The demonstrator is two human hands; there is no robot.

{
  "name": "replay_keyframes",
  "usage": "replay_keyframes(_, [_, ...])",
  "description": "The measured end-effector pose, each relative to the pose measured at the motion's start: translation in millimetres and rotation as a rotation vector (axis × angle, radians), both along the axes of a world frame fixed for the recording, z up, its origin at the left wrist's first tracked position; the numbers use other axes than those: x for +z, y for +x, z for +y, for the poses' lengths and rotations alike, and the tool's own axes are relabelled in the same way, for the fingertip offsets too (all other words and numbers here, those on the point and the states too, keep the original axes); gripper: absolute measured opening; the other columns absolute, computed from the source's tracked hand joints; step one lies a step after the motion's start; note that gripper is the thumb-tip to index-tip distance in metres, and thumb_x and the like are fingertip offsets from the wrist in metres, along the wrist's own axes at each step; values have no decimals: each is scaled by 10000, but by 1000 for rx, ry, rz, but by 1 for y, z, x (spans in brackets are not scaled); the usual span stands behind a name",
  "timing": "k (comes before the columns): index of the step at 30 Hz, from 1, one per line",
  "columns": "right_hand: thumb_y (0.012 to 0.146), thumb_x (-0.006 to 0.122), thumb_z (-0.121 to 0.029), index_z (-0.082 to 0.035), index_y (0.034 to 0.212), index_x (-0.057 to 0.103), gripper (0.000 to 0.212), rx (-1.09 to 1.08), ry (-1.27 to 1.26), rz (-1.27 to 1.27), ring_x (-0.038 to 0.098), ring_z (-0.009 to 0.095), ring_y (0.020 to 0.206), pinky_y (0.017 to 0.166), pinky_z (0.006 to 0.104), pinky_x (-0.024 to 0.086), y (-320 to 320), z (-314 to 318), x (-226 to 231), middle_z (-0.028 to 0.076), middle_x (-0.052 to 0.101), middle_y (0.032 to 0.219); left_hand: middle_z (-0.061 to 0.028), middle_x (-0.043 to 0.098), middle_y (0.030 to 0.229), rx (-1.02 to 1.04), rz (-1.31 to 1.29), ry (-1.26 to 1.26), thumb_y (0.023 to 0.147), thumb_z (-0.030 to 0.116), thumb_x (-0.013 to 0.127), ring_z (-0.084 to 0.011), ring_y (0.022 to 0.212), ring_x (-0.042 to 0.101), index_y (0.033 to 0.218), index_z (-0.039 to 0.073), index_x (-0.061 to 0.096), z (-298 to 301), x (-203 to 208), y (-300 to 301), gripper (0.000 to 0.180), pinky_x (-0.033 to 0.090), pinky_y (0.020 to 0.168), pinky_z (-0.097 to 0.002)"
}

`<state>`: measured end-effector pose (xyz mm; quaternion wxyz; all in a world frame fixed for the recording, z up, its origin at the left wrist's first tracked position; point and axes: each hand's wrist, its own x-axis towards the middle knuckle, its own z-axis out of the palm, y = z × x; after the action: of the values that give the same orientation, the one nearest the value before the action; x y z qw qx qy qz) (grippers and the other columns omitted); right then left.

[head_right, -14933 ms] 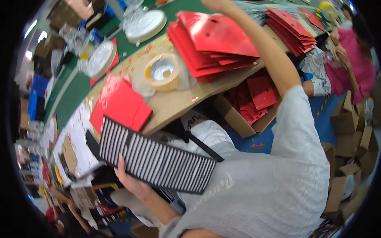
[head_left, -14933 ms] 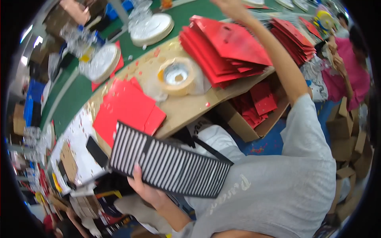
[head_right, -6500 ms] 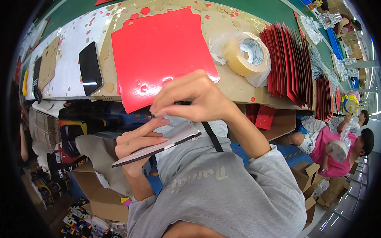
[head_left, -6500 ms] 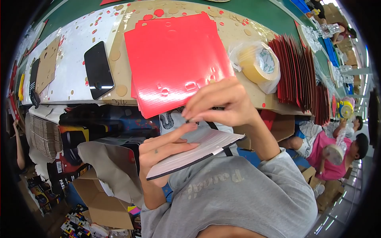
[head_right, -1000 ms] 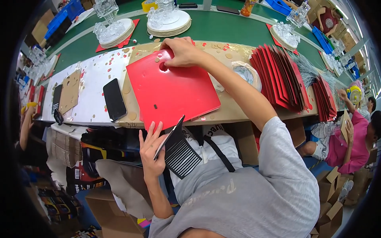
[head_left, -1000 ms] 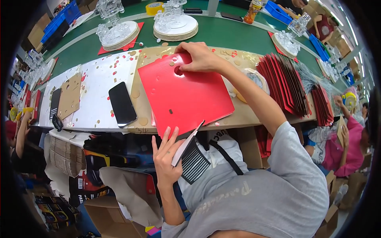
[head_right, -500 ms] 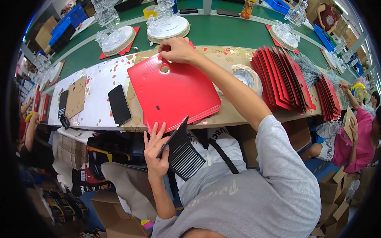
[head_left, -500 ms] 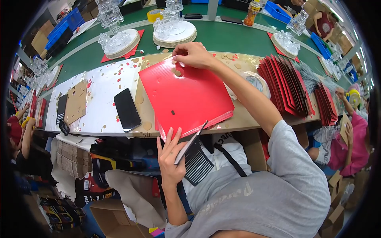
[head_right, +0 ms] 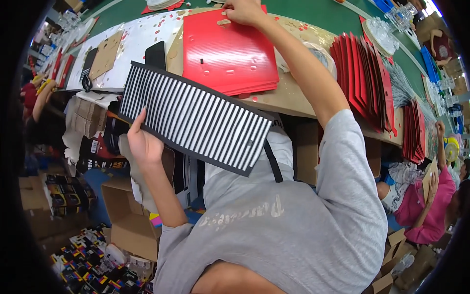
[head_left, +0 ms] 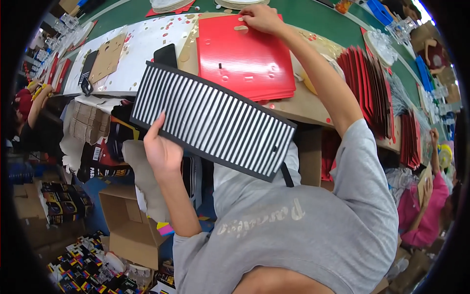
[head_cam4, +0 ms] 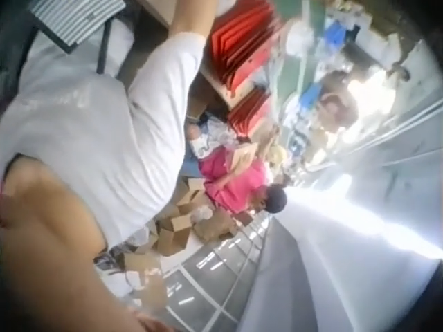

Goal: Assembling air filters by attaching red plastic frames to filter elements and packing them into a box.

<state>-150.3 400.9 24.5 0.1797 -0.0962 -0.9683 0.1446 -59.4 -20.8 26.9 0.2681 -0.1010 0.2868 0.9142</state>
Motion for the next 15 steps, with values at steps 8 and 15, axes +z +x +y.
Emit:
replay_keyframes(8, [868,529,-353,-185,1151,711,376,-10,-111,-58,649,292,1065,940,422,479,6,-9,-19,89,712,1089,-182,588,1298,-121,79,18,958,82,490,-300,1192,573,1285,-55,506,2,13,1,355,434,1046,-471])
replay_keyframes(15, [785,667,-243,-55,997,747,294,81,-275,170,693,346,909,834,422,540,36,-12,4,208,712,947,-168,590,1296,-145,91,46,952,93,503,-301,1185,571,1265,-33,536,4,0,-4,339,413,1058,-481])
